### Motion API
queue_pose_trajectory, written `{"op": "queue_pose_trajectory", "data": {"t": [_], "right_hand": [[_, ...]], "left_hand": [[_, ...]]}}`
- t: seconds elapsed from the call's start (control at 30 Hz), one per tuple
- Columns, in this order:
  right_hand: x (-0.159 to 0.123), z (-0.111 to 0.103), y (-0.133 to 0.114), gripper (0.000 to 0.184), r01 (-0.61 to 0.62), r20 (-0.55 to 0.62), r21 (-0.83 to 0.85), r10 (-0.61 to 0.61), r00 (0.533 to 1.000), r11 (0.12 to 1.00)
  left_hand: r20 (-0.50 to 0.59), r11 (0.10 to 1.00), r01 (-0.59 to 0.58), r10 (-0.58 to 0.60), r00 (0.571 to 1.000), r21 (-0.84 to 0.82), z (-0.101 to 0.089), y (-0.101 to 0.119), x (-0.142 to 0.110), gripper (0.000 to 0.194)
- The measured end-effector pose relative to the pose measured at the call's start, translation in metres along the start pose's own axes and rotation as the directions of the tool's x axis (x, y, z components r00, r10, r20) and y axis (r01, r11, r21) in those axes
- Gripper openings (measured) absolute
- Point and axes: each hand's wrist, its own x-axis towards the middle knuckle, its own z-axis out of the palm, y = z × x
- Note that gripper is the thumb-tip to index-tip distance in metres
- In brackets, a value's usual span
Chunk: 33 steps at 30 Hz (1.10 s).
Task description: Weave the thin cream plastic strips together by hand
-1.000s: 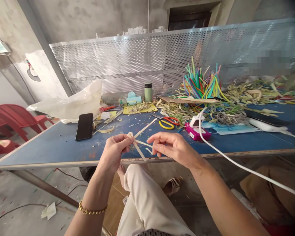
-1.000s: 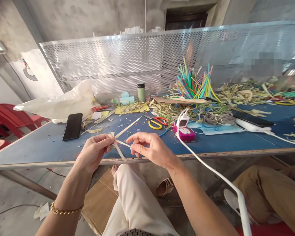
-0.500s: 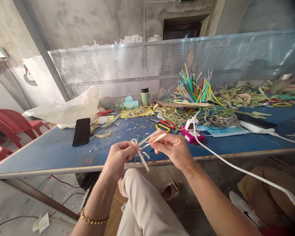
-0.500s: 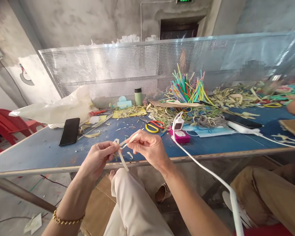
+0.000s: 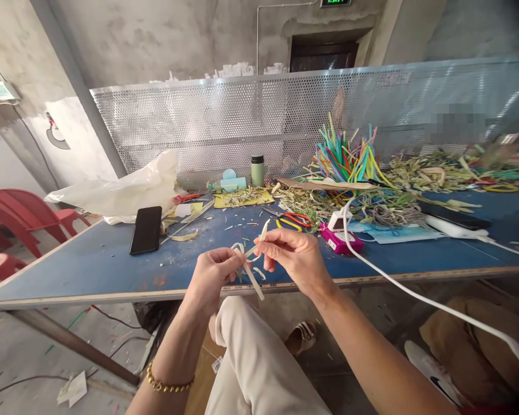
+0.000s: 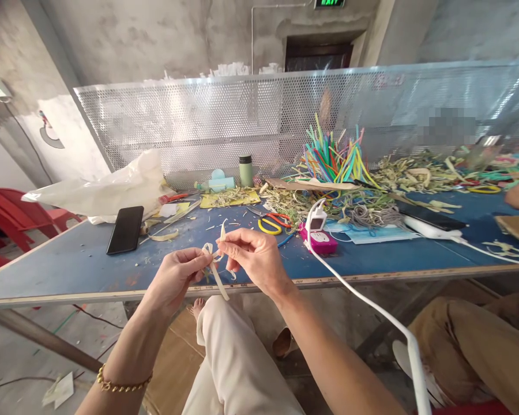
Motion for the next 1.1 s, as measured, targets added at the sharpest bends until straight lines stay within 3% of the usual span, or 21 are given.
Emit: {"op": "queue_pose_trajectory", "data": {"t": [0.3,0.5,0.8,1.1], "right_hand": [[0.006,0.008,-0.003,0.025,-0.041,0.060,-0.011,0.041,0.997,0.999],[0.020,0.019,-0.005,0.026,0.008,0.095,-0.046,-0.003,0.996,0.999],[0.034,0.026,-0.003,0.008,0.132,0.090,-0.251,-0.113,0.990,0.959],[0.034,0.027,0.011,0.006,0.092,0.076,-0.326,-0.071,0.995,0.941]], "left_hand": [[-0.028,0.998,-0.038,0.039,0.999,0.045,-0.002,0.001,-0.001,0.025],[-0.054,0.993,-0.069,0.074,0.996,0.097,0.000,0.002,-0.005,0.022],[0.070,0.986,-0.044,0.032,0.997,0.164,-0.005,0.004,-0.013,0.024],[0.125,0.996,-0.003,-0.008,0.992,0.088,0.002,0.013,-0.018,0.016]]}}
